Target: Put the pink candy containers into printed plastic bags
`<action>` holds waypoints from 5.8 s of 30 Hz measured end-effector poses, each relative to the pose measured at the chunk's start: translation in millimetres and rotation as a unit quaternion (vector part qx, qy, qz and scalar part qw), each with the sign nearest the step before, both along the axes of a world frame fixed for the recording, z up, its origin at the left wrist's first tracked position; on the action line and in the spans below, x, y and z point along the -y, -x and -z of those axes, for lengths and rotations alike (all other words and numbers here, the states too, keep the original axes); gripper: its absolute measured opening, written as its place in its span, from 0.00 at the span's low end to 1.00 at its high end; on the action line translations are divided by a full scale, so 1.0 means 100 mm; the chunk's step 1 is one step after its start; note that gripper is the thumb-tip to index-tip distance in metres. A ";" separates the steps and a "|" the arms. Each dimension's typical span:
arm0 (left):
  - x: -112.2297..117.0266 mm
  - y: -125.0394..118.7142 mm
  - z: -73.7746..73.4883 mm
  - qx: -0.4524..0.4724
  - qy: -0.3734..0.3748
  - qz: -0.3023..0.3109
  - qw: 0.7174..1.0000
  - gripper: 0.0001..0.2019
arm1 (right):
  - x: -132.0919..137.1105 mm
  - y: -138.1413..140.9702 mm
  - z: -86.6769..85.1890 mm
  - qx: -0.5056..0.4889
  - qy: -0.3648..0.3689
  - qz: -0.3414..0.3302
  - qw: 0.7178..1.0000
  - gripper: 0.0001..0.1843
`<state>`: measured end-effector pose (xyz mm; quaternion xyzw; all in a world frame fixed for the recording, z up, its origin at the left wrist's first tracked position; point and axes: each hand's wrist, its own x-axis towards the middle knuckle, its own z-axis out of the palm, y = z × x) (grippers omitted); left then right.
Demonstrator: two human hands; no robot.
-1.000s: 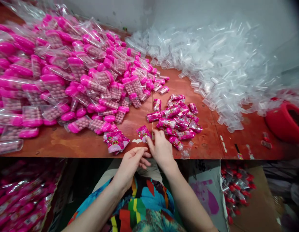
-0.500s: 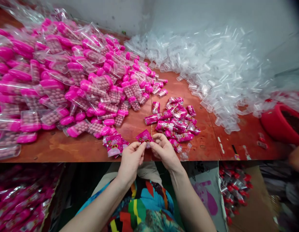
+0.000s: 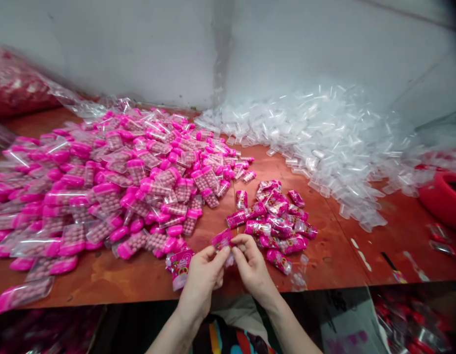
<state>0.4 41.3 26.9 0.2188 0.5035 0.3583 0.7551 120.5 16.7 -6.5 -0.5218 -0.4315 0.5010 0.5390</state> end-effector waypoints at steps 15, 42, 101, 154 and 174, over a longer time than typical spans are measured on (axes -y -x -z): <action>-0.40 0.23 -0.02 -0.020 -0.025 -0.058 0.998 0.18 | -0.55 0.28 -0.04 0.153 -0.086 -0.046 0.983 0.08; -0.35 0.34 -0.09 0.104 0.017 -0.165 0.981 0.17 | -1.27 0.26 0.24 0.668 -0.054 -0.043 0.741 0.27; -0.01 0.26 -0.05 0.112 -0.020 0.083 0.990 0.12 | 0.02 0.11 -0.13 -0.132 0.117 -0.078 0.981 0.28; 0.19 -0.08 0.07 0.030 -0.038 0.026 0.999 0.19 | 0.17 0.29 0.03 0.137 0.010 0.161 0.977 0.21; 0.31 0.46 -0.17 -0.223 -0.212 0.077 0.948 0.09 | -0.56 0.07 -0.20 0.608 -0.140 0.005 0.781 0.16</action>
